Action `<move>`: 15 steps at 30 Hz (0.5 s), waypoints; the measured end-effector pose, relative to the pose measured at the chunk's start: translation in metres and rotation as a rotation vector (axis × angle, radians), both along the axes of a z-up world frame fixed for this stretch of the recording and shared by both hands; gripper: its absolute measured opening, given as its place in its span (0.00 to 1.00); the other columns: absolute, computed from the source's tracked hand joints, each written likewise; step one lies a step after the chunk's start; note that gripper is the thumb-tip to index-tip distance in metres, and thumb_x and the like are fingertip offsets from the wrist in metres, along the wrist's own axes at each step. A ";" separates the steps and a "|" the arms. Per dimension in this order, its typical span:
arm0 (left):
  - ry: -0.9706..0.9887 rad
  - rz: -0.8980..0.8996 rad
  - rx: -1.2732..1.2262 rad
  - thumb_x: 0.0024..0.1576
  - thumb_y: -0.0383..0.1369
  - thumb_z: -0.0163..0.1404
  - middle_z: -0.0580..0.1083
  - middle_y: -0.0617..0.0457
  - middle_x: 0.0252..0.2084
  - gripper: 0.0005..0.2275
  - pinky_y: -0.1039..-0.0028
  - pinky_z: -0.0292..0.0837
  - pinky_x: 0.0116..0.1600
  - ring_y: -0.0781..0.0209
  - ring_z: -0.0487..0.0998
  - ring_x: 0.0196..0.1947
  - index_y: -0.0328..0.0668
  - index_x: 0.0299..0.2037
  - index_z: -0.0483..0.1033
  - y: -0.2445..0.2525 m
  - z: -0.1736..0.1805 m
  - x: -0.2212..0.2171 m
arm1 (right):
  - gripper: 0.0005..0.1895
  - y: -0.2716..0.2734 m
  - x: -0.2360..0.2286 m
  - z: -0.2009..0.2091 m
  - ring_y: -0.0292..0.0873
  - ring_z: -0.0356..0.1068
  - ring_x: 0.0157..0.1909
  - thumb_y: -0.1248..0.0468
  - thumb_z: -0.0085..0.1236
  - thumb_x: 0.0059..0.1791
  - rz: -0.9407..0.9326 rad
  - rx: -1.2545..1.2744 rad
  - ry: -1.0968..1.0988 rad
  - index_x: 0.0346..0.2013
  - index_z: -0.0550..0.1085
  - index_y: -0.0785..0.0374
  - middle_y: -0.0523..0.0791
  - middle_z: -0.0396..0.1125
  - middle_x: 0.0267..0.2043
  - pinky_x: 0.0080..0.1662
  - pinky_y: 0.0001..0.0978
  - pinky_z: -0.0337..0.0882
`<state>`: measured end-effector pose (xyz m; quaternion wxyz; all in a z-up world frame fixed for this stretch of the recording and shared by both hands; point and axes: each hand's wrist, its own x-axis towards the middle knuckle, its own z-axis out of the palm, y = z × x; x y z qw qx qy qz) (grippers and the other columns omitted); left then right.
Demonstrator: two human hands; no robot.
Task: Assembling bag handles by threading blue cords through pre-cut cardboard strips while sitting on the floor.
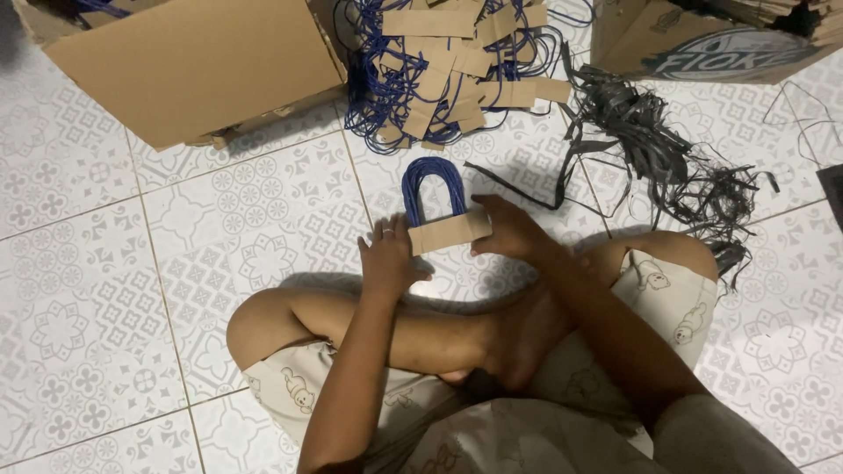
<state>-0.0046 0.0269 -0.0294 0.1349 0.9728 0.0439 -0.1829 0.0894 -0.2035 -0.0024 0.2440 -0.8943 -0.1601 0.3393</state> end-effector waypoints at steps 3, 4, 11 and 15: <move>-0.107 -0.014 0.084 0.41 0.49 0.70 0.74 0.42 0.61 0.43 0.47 0.76 0.54 0.41 0.71 0.63 0.40 0.66 0.66 0.001 -0.033 0.008 | 0.49 0.001 0.005 -0.020 0.56 0.61 0.70 0.57 0.72 0.41 0.103 -0.056 -0.105 0.73 0.58 0.57 0.52 0.64 0.66 0.68 0.53 0.61; -0.106 -0.013 0.085 0.41 0.49 0.70 0.74 0.42 0.61 0.43 0.47 0.76 0.54 0.41 0.71 0.63 0.40 0.66 0.66 0.003 -0.042 0.009 | 0.49 0.002 0.004 -0.021 0.56 0.61 0.70 0.57 0.72 0.41 0.103 -0.055 -0.105 0.73 0.58 0.57 0.52 0.64 0.66 0.68 0.53 0.61; -0.357 -0.086 0.297 0.48 0.27 0.58 0.77 0.53 0.27 0.08 0.64 0.77 0.29 0.53 0.82 0.29 0.46 0.38 0.80 0.008 -0.058 0.011 | 0.30 -0.005 0.008 -0.065 0.59 0.72 0.55 0.67 0.68 0.43 0.239 -0.051 -0.290 0.59 0.70 0.62 0.55 0.71 0.50 0.55 0.52 0.72; -0.400 -0.079 0.274 0.47 0.26 0.59 0.79 0.47 0.31 0.13 0.61 0.76 0.33 0.47 0.83 0.34 0.44 0.44 0.80 0.001 -0.023 0.006 | 0.31 -0.002 0.006 -0.066 0.58 0.73 0.53 0.67 0.68 0.42 0.275 -0.080 -0.348 0.60 0.69 0.62 0.54 0.70 0.49 0.53 0.50 0.73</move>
